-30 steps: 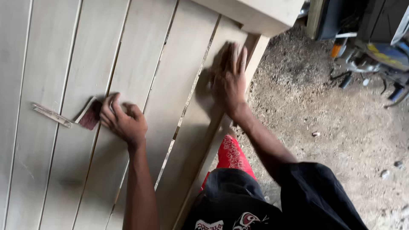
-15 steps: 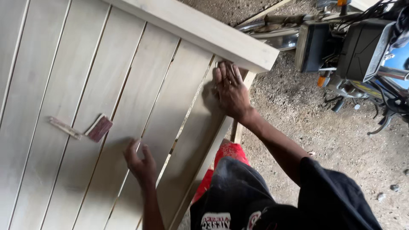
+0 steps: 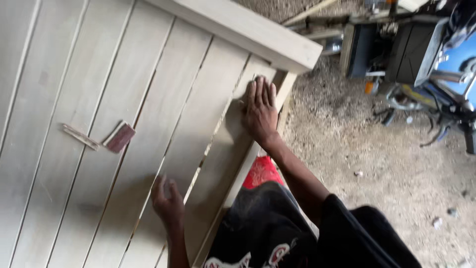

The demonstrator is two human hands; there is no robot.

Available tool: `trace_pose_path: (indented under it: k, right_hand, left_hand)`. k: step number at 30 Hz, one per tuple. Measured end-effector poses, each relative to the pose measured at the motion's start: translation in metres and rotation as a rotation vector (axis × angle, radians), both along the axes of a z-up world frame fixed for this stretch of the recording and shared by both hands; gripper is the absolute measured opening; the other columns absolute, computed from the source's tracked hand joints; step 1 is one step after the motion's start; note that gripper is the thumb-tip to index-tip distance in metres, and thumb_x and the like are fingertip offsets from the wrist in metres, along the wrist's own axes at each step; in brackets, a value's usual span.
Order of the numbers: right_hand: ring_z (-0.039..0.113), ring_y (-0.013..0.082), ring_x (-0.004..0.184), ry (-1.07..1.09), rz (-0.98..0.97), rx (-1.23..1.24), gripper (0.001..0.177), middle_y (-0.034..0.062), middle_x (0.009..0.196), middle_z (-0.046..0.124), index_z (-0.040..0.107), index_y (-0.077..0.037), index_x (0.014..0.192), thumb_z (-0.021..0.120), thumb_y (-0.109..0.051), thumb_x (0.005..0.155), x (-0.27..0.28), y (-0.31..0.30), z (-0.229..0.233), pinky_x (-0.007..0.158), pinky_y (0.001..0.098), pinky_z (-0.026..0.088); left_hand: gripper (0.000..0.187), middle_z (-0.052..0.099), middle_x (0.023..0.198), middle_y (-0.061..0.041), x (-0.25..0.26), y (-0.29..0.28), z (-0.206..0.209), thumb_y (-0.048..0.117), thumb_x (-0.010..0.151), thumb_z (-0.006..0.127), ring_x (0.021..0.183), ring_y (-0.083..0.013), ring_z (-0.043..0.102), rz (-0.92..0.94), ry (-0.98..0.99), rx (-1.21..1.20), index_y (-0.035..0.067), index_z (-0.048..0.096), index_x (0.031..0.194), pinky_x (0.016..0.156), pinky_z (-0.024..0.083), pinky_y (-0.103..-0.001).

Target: The person sands the surface of a large wooden panel using a sanding block. They work methodically across the planks, smoothing the wood and occasionally wiping the surface with their hands to remove dust.

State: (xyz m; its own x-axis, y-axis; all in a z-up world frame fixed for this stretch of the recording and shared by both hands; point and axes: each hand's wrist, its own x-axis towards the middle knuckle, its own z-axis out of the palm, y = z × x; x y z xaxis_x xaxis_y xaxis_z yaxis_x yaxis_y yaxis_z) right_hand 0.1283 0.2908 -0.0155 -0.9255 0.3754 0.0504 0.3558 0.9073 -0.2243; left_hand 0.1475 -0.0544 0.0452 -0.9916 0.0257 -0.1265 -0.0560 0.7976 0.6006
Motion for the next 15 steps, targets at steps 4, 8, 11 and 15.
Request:
trace_pose_path:
  k: [4, 8, 11, 15]
  right_hand:
    - [0.017, 0.0496, 0.153, -0.129, 0.186, -0.002, 0.086, 0.0369, 0.161, 0.025, 0.023, 0.015, 0.154, 0.036, -0.054, 0.105, 0.068, -0.114, 0.032, 0.126, 0.0572, 0.009]
    - [0.018, 0.0472, 0.153, -0.210, 0.182, 0.094, 0.087, 0.0329, 0.162, 0.023, 0.026, 0.013, 0.155, 0.037, -0.056, 0.104, 0.060, -0.091, 0.022, 0.126, 0.0619, 0.007]
    - [0.018, 0.0492, 0.154, -0.120, -0.086, 0.054, 0.096, 0.0393, 0.161, 0.020, 0.027, 0.020, 0.151, 0.042, -0.061, 0.102, -0.004, -0.020, 0.019, 0.127, 0.0568, 0.008]
    - [0.018, 0.0544, 0.150, -0.408, -0.052, 0.154, 0.098, 0.0401, 0.158, 0.022, 0.030, 0.018, 0.151, 0.053, -0.057, 0.091, 0.023, -0.085, 0.042, 0.123, 0.0609, 0.010]
  left_hand:
    - [0.059, 0.031, 0.160, -0.037, 0.002, 0.042, -0.001, 0.037, 0.098, 0.063, 0.148, -0.0522, 0.033, -0.330, 0.099, -0.149, -0.003, 0.055, 0.142, 0.117, 0.034, -0.053]
    - [0.076, 0.024, 0.161, -0.039, 0.005, 0.048, -0.004, 0.044, 0.101, 0.056, 0.150, -0.0561, 0.021, -0.468, 0.033, -0.424, -0.002, 0.034, 0.158, 0.122, 0.025, -0.058]
    - [0.078, 0.021, 0.160, -0.043, -0.008, 0.046, -0.009, 0.046, 0.100, 0.054, 0.149, -0.0576, 0.019, -0.501, 0.048, -0.352, -0.001, 0.029, 0.158, 0.121, 0.023, -0.059]
    - [0.068, 0.024, 0.163, -0.038, 0.000, 0.022, -0.007, 0.039, 0.104, 0.053, 0.153, -0.0543, 0.020, -0.485, 0.040, -0.227, -0.001, 0.039, 0.156, 0.125, 0.024, -0.055]
